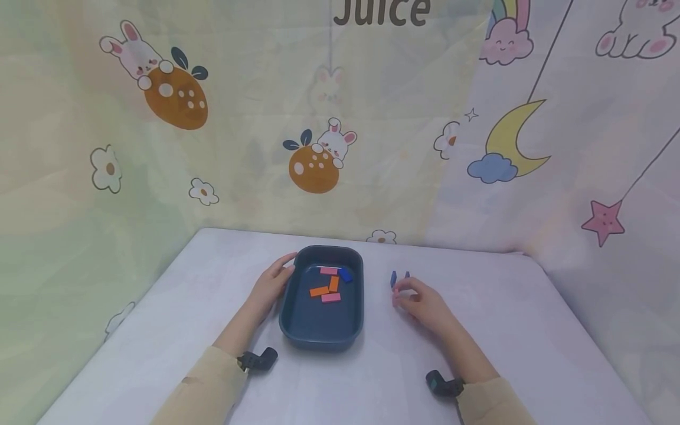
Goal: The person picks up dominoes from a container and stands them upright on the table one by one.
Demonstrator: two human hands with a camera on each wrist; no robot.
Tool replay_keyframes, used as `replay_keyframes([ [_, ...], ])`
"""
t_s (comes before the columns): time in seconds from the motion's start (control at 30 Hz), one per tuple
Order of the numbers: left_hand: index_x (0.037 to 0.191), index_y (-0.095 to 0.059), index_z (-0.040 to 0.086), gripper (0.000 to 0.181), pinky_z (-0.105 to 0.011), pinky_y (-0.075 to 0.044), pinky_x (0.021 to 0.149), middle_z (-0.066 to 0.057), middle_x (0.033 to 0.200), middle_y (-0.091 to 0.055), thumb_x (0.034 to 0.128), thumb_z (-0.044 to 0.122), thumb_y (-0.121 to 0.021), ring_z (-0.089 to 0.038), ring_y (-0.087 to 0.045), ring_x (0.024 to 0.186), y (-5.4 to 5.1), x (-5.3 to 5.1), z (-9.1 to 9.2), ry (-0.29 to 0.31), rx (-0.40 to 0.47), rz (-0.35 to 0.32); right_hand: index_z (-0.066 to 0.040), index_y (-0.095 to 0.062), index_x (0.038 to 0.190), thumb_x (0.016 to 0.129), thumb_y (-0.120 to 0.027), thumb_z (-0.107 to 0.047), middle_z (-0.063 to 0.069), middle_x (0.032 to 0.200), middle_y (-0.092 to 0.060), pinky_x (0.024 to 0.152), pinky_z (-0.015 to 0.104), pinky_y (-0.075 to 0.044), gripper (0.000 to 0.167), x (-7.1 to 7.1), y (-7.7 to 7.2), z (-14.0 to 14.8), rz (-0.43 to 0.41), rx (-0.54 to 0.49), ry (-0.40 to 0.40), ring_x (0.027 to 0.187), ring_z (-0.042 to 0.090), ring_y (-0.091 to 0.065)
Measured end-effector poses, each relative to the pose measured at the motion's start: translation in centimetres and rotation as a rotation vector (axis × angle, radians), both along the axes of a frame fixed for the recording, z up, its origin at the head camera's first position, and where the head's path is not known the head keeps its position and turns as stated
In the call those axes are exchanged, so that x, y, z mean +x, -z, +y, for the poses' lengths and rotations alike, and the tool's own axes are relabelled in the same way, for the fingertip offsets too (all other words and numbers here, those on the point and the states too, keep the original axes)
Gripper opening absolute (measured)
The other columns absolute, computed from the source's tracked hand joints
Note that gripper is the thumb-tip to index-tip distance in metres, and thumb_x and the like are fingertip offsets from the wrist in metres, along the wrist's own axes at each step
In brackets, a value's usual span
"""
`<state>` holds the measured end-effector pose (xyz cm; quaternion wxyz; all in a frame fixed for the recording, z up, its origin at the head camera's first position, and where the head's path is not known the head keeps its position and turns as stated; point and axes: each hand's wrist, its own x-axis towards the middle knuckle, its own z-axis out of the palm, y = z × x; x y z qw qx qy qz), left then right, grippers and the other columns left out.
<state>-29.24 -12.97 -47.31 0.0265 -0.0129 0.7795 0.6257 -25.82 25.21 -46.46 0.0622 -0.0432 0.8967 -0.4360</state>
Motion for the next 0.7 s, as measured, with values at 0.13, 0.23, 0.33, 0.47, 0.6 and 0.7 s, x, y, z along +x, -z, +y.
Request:
replay_keyframes([
  [0.13, 0.135, -0.053, 0.048, 0.038, -0.030, -0.051, 0.070, -0.006, 0.099, -0.062, 0.0968, 0.049, -0.056, -0.023, -0.059, 0.085, 0.0, -0.1, 0.0, 0.004, 0.001, -0.004, -0.024, -0.057, 0.127, 0.095, -0.065, -0.030, 0.009, 0.126, -0.057, 0.061, 0.028, -0.049, 0.033, 0.3, -1.0, -0.2, 0.028, 0.018, 0.013, 0.067, 0.023, -0.053],
  [0.23, 0.135, -0.052, 0.048, 0.038, -0.030, -0.051, 0.070, -0.006, 0.100, -0.062, 0.0967, 0.050, -0.056, -0.023, -0.059, 0.086, 0.0, -0.2, -0.1, 0.006, -0.008, -0.008, -0.024, -0.057, 0.127, 0.095, -0.066, -0.028, 0.010, 0.123, -0.058, 0.059, 0.028, -0.049, 0.033, 0.4, -1.9, -0.5, 0.055, 0.009, 0.020, 0.065, 0.023, -0.052],
  [0.33, 0.135, -0.052, 0.049, 0.039, -0.030, -0.051, 0.071, -0.006, 0.101, -0.063, 0.0966, 0.051, -0.056, -0.023, -0.059, 0.087, 0.0, -0.2, -0.1, 0.006, -0.017, -0.010, -0.023, -0.056, 0.128, 0.095, -0.066, -0.027, 0.013, 0.113, -0.060, 0.056, 0.030, -0.048, 0.034, 0.2, -2.6, -0.8, 0.077, -0.009, -0.002, 0.060, 0.024, -0.051],
  [0.47, 0.135, -0.052, 0.048, 0.038, -0.030, -0.051, 0.070, -0.006, 0.101, -0.064, 0.0970, 0.050, -0.056, -0.023, -0.059, 0.086, 0.0, -0.2, -0.1, 0.002, -0.018, -0.010, -0.025, -0.056, 0.128, 0.094, -0.068, -0.033, 0.015, 0.107, -0.063, 0.056, 0.033, -0.049, 0.037, -0.4, -3.6, -1.6, 0.087, -0.028, -0.053, 0.061, 0.030, -0.055],
  [0.6, 0.135, -0.052, 0.047, 0.038, -0.030, -0.049, 0.068, -0.006, 0.099, -0.063, 0.0974, 0.049, -0.056, -0.023, -0.058, 0.083, 0.0, -0.2, 0.0, 0.008, -0.010, -0.006, -0.026, -0.056, 0.129, 0.091, -0.068, -0.042, 0.012, 0.117, -0.063, 0.063, 0.038, -0.052, 0.042, -1.0, -5.1, -3.1, 0.077, -0.044, -0.100, 0.067, 0.038, -0.064],
  [0.7, 0.135, -0.053, 0.047, 0.037, -0.029, -0.049, 0.067, -0.006, 0.097, -0.062, 0.0975, 0.048, -0.056, -0.023, -0.058, 0.082, 0.0, -0.2, 0.0, 0.008, -0.004, -0.003, -0.028, -0.056, 0.129, 0.090, -0.069, -0.043, 0.011, 0.114, -0.062, 0.067, 0.046, -0.056, 0.044, -1.5, -6.4, -4.5, 0.040, -0.050, -0.126, 0.069, 0.041, -0.064],
])
